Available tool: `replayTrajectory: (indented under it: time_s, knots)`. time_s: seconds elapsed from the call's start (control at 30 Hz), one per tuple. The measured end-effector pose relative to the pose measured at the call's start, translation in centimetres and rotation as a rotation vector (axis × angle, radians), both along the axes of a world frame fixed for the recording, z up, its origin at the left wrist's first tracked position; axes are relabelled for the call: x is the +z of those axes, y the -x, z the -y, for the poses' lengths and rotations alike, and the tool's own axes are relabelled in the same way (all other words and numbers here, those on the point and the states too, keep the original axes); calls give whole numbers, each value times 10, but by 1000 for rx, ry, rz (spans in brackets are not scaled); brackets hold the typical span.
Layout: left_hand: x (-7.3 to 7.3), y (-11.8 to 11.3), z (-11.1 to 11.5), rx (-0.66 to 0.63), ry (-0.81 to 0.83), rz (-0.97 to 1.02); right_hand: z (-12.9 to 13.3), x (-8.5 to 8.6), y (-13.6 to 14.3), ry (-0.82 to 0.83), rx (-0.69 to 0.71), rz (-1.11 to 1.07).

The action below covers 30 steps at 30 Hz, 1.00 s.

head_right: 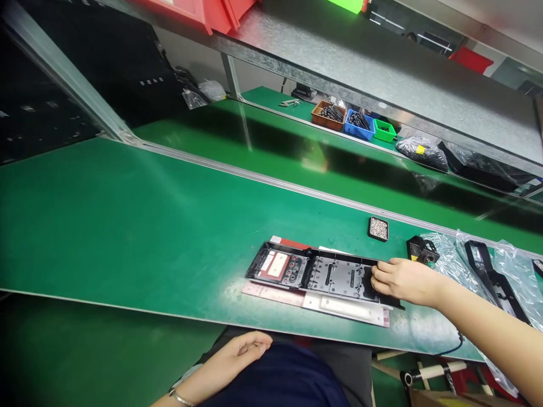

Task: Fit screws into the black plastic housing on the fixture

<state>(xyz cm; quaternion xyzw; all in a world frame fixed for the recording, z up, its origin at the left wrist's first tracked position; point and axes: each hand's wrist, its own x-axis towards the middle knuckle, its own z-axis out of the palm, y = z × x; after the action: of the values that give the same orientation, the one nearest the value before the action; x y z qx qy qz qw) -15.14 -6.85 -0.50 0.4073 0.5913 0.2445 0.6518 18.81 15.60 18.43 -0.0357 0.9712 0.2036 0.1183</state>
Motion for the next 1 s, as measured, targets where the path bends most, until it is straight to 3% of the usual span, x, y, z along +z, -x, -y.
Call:
replayTrajectory:
  time_s: [0.17,0.3,0.43,0.53,0.6,0.63,0.73,0.83,0.9,1.0]
  knots:
    - [-8,5,2,-113,-40,-73,-1,-11,2,32,-58,115]
    - [-6,3,-4,-313,-200,-93,4,-18,6,9,-155,251]
    - [26,-17,-20,-506,-515,-66,10,-26,5,44,-219,261]
    - [55,-48,-36,-579,-824,-131,15,-26,3,28,-249,180]
    - [67,-73,-47,-613,-1094,-214,14,-20,3,24,-330,136]
    - [69,-86,-52,-590,-1429,-452,12,-16,3,22,-412,124]
    - [65,-124,-67,-474,-1746,-657,-4,-5,7,49,-807,51]
    - [54,-149,-79,-361,-1853,-762,-38,-4,14,75,-1145,-120]
    - [46,-156,-84,-281,-1857,-831,-68,-12,19,59,-1256,-197]
    - [39,-155,-86,-217,-1830,-913,-111,-37,24,86,-1361,-245]
